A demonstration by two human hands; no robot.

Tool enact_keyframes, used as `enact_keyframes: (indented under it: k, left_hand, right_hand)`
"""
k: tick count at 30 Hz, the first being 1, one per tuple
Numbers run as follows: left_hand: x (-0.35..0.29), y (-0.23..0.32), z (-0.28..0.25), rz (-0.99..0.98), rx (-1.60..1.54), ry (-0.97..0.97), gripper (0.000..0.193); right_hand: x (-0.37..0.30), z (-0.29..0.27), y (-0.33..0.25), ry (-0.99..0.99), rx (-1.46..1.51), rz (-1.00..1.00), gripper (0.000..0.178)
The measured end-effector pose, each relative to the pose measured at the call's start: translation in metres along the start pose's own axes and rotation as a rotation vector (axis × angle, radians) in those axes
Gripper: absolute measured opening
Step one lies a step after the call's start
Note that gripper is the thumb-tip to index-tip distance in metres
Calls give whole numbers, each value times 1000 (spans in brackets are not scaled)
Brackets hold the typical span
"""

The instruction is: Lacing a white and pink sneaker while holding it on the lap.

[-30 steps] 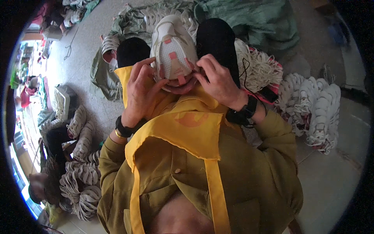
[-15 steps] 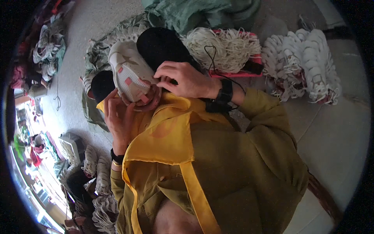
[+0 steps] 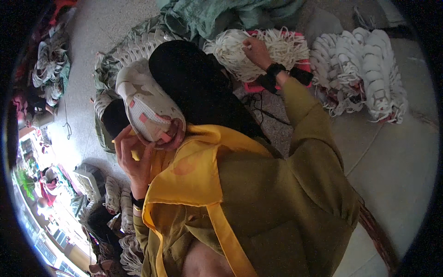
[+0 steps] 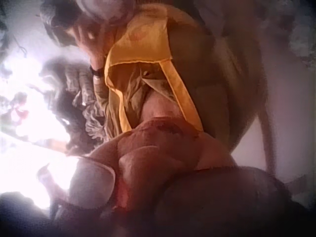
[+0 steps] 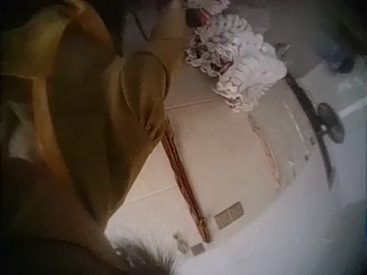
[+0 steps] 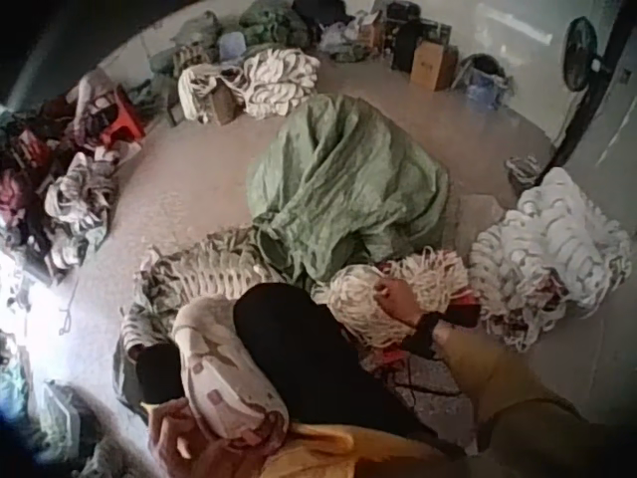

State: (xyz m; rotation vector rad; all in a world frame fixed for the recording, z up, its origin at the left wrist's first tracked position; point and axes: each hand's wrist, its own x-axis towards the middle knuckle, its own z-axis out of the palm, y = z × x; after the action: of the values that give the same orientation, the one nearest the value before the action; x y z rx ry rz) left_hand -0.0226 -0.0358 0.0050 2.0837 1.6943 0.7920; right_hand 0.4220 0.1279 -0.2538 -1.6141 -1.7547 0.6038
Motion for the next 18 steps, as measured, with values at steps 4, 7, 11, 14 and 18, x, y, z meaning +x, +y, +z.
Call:
enact_keyframes:
  k: [4,7,11,14,18]
  left_hand:
    - [2,-2,-3,-11,-12,-24,43]
    - [4,-6,-4,-7,-16,-40,45]
    - [4,-5,-3,-39,-9,-42,46]
    - [3,-6,-1,-35,-1,-39,46]
    - [9,-3,-5,8,8,-42,45]
  right_hand:
    - [20,34,46,25,-112,-29,22]
    - [30,44,57,-4,-241,-21,20]
    - [37,38,50,-35,-161,2,17]
    - [36,25,34,-49,152,188,18]
    - [43,-6,2,-126,399,306,19]
